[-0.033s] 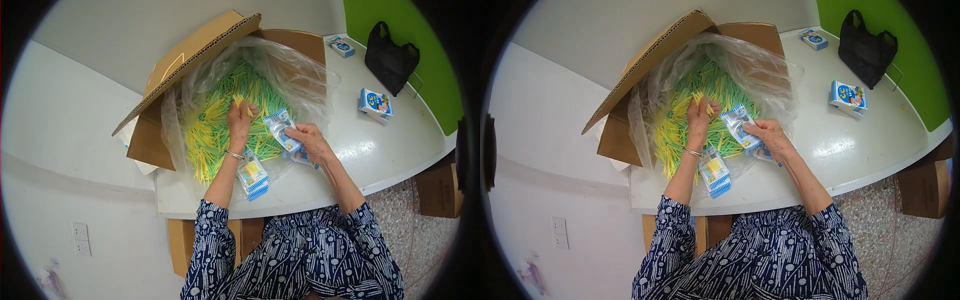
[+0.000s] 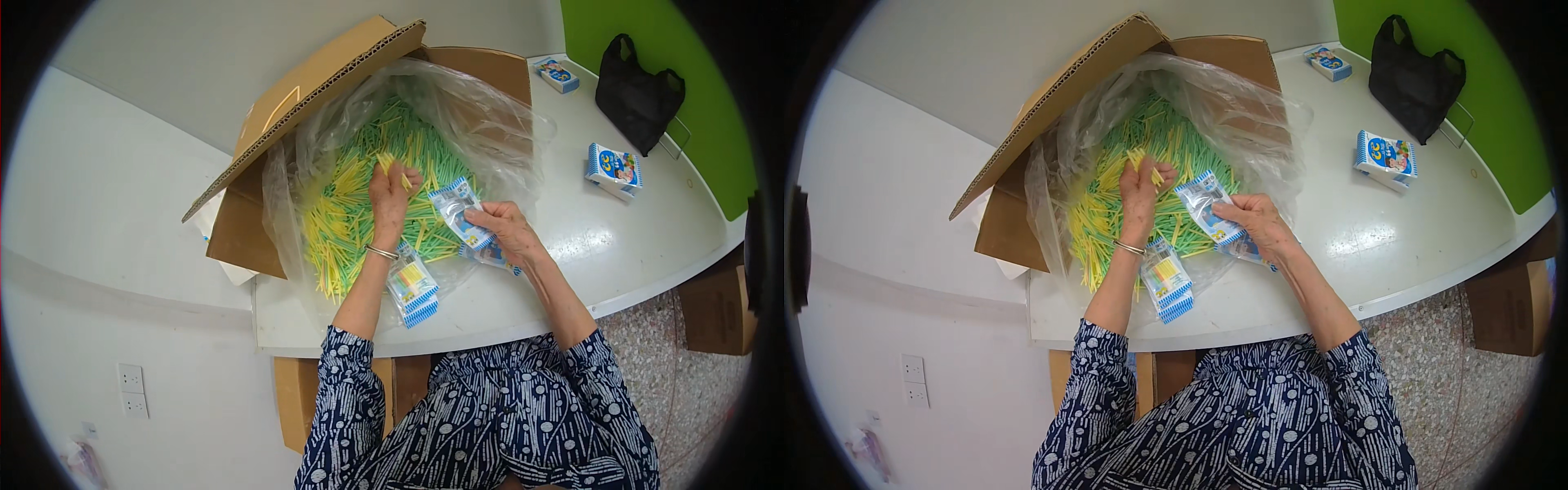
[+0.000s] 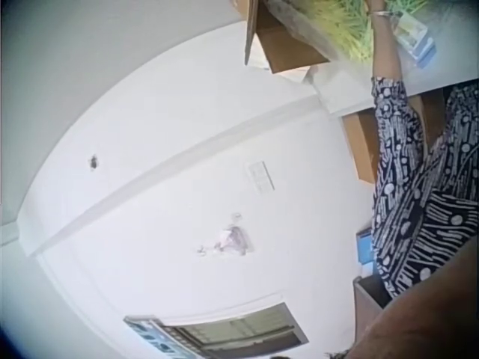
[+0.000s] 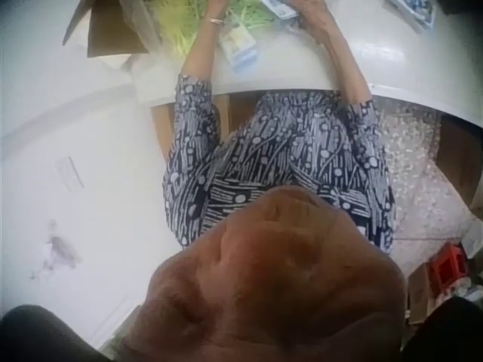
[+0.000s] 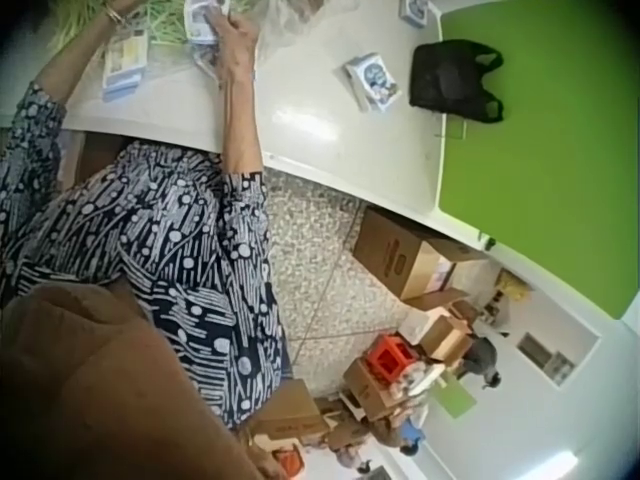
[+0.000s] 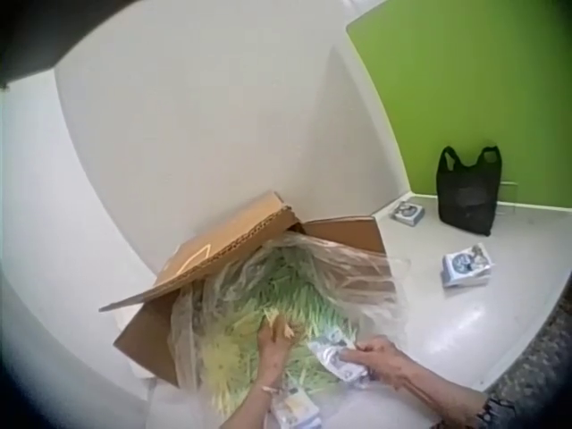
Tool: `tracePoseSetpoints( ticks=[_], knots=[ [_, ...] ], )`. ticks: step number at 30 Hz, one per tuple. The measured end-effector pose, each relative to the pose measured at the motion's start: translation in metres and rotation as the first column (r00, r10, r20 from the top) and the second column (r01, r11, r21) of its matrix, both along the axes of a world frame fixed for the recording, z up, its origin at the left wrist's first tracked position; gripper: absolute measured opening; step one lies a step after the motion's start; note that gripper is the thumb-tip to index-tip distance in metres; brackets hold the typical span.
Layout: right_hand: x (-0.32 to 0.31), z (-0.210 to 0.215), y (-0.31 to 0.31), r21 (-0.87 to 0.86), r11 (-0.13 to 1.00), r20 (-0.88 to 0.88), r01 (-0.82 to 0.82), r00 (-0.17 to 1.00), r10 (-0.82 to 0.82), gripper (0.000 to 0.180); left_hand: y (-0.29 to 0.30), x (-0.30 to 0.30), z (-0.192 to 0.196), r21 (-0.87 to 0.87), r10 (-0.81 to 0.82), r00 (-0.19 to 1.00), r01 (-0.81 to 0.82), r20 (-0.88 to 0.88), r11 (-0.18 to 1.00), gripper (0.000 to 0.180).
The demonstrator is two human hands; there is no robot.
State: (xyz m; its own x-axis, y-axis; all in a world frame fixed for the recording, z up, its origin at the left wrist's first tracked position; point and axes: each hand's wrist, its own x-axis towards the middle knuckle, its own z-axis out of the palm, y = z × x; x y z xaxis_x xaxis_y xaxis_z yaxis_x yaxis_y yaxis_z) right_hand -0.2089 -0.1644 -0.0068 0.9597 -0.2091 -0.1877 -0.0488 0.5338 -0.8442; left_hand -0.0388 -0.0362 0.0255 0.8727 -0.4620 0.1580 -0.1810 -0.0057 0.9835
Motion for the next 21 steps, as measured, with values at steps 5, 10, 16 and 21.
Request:
tracePoseSetpoints(
  ticks=[5,10,16,21],
  knots=[
    [0.0,-0.001,-0.001,-0.009,0.997,0.021,-0.072,0.997,0.072,0.022,-0.008,-0.032,0.037,-0.266,-0.159,0.98,0.122,-0.121,0.956,0.026],
    [-0.002,-0.003,-0.004,0.021,0.992,0.047,-0.122,0.992,0.121,0.025,-0.014,-0.061,0.049,-0.291,-0.297,0.945,0.248,-0.139,0.924,0.028],
    [-0.009,-0.002,-0.008,0.04,0.98,0.053,-0.194,0.98,0.192,0.024,-0.013,-0.076,0.047,-0.301,-0.321,0.937,0.268,-0.141,0.915,0.027],
    [-0.014,-0.001,-0.009,0.094,0.977,0.092,-0.193,0.979,0.184,0.022,-0.008,-0.087,0.04,-0.259,-0.329,0.939,0.296,-0.095,0.919,0.027]
  ],
)
